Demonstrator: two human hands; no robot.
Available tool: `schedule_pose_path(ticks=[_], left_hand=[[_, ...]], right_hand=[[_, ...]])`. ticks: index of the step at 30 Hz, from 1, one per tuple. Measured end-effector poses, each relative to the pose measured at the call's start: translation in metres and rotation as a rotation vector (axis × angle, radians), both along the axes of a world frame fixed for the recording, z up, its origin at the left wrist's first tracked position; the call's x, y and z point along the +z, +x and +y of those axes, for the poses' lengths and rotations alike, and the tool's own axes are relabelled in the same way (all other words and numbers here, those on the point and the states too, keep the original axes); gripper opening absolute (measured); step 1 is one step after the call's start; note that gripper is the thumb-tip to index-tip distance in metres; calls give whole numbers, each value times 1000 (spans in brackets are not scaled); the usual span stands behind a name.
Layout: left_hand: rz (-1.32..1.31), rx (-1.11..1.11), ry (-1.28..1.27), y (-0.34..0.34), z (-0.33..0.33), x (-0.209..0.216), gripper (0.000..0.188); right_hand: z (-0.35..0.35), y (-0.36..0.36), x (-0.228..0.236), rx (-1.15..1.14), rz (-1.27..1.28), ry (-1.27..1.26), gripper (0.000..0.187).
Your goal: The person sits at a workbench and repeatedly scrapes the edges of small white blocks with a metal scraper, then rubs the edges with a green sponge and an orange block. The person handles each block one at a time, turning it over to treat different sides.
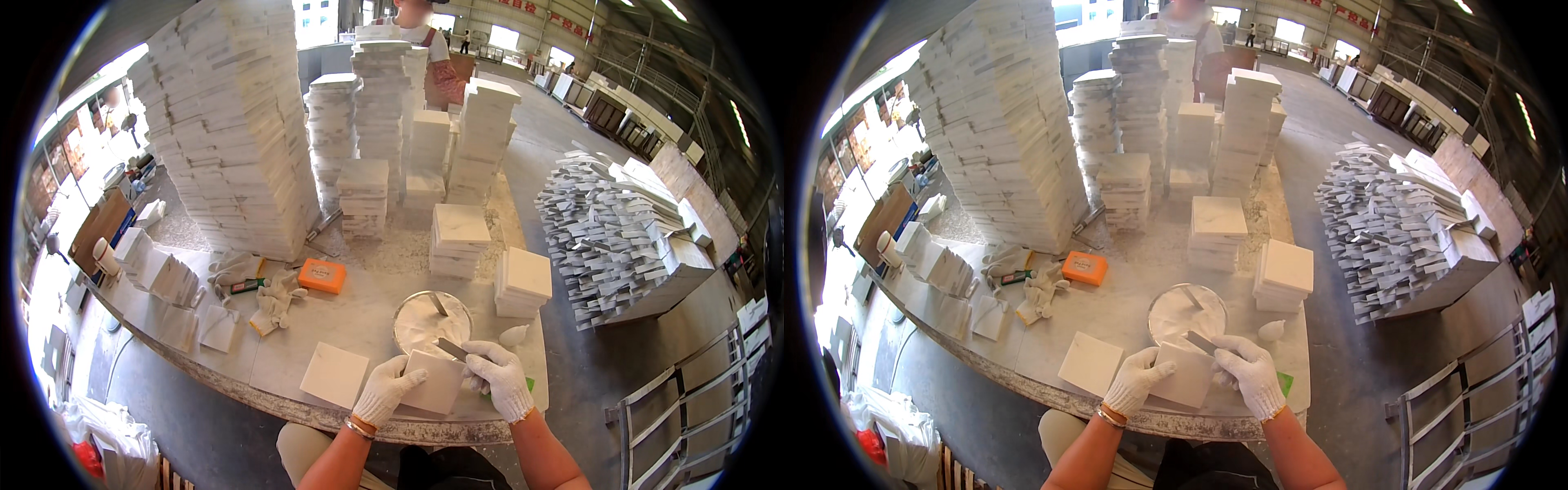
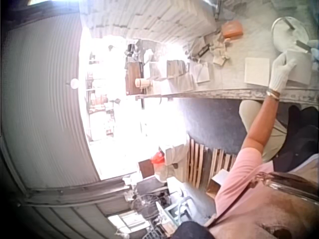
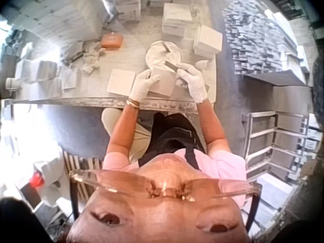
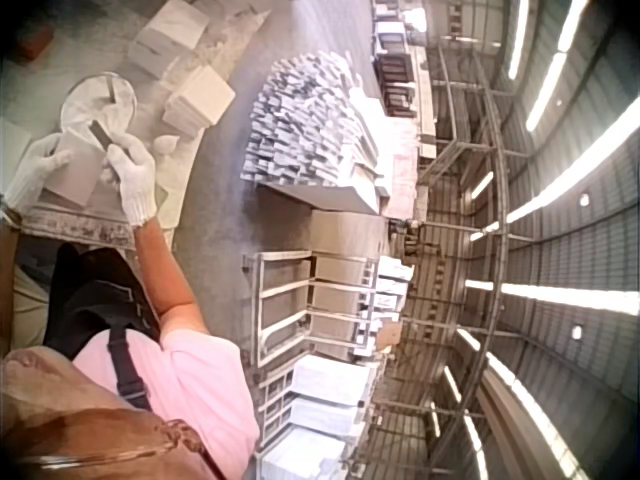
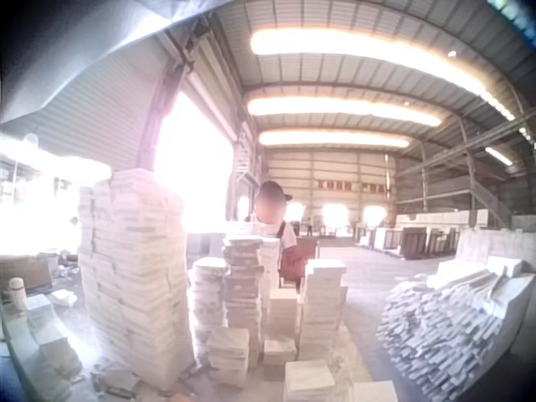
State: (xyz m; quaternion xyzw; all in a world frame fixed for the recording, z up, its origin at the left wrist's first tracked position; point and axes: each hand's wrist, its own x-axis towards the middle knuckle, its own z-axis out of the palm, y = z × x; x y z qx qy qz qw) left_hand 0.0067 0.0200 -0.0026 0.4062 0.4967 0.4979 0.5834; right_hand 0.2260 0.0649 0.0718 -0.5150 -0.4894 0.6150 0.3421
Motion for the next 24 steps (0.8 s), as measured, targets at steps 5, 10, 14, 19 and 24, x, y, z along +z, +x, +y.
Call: schedule_pose_path(ticks=[5,10,14,19,24], left_hand=[[-1,2,-5,0,0,2,38],[-15,-4,-8,0,-1,2,37],[-1,0,-15,0,-1,4,37],[-15,-1,-26,1,-1,5,37],[-12,-5,-22,0,0,4,37]], right_hand=[[0,0,-1,1,-11,7,33],[1,0,-1,0,-12,2,34],[0,-1,-1,-5,-10,4,33],[0,0,-2,-7,-5,4,33],[-1,-1,-2,-14,4,5,34]])
